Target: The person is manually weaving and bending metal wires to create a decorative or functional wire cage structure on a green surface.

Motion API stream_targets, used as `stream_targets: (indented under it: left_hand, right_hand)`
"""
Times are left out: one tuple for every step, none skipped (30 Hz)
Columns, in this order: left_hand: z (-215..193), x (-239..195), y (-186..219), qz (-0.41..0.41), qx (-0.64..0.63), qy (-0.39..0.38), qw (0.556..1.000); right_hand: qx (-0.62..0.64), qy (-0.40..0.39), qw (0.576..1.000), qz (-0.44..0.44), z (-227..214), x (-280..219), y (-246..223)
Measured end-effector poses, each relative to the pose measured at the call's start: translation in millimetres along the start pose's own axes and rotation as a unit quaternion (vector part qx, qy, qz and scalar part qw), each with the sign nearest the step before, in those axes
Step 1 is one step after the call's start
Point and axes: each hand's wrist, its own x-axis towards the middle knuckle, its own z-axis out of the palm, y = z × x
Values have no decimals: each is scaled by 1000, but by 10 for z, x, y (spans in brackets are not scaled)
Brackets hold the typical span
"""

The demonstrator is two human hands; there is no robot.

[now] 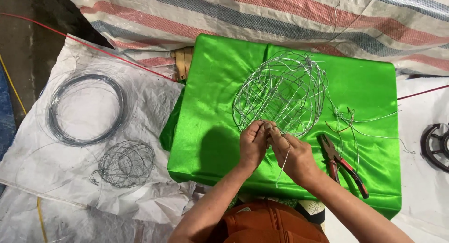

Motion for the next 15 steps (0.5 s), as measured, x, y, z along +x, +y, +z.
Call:
stream_targets:
  left_hand:
    - [-20, -11, 19, -3, 1, 0, 1000]
    - [-37, -23, 38, 0, 10, -14, 1000]
    - [-32, 2, 62, 7, 19, -30, 999]
    - [-6, -2, 98, 7, 19, -31, 999]
    - [3, -14, 147, 7, 27, -29, 999]
    - [8, -28, 199, 7, 35, -26, 999]
    - [4, -43, 160, 10, 35, -26, 999]
    - [-5, -54, 122, 2, 15, -17, 1000]
    - [-20, -82, 86, -7, -5, -6, 1000]
    - [-16, -84, 106, -6, -6, -4, 1000]
    - [-19, -100, 116, -4, -1, -8, 1000]
    - [-20, -115, 122, -3, 4, -13, 1000]
    - [-33, -115, 109, -3, 3, -12, 1000]
    - [-41, -117, 97, -1, 9, -12, 1000]
    - [-43, -110, 87, 1, 16, -15, 1000]
  right_hand:
    - [0, -1, 1000, 3, 51, -67, 22]
    - [-28, 11, 999, -33, 98, -136, 45]
    - [-57, 25, 996, -71, 146, -174, 99]
    - [-59, 26, 995, -70, 146, -198, 132]
    - [-21, 30, 998, -48, 155, -222, 141]
    - [18, 34, 999, -26, 165, -245, 146]
    - [17, 36, 999, -29, 91, -167, 84]
    - [71, 40, 996, 18, 23, -87, 20]
    - [127, 41, 989, 65, -52, -12, -56]
    - [128, 39, 989, 63, -103, -35, -62]
    - [188, 55, 971, 137, -152, -76, -74]
    - [246, 70, 944, 210, -201, -118, -82]
    - [246, 69, 944, 210, -247, -102, -76]
    - [280, 59, 925, 251, -299, -87, -67]
    - [312, 52, 903, 291, -352, -69, -59]
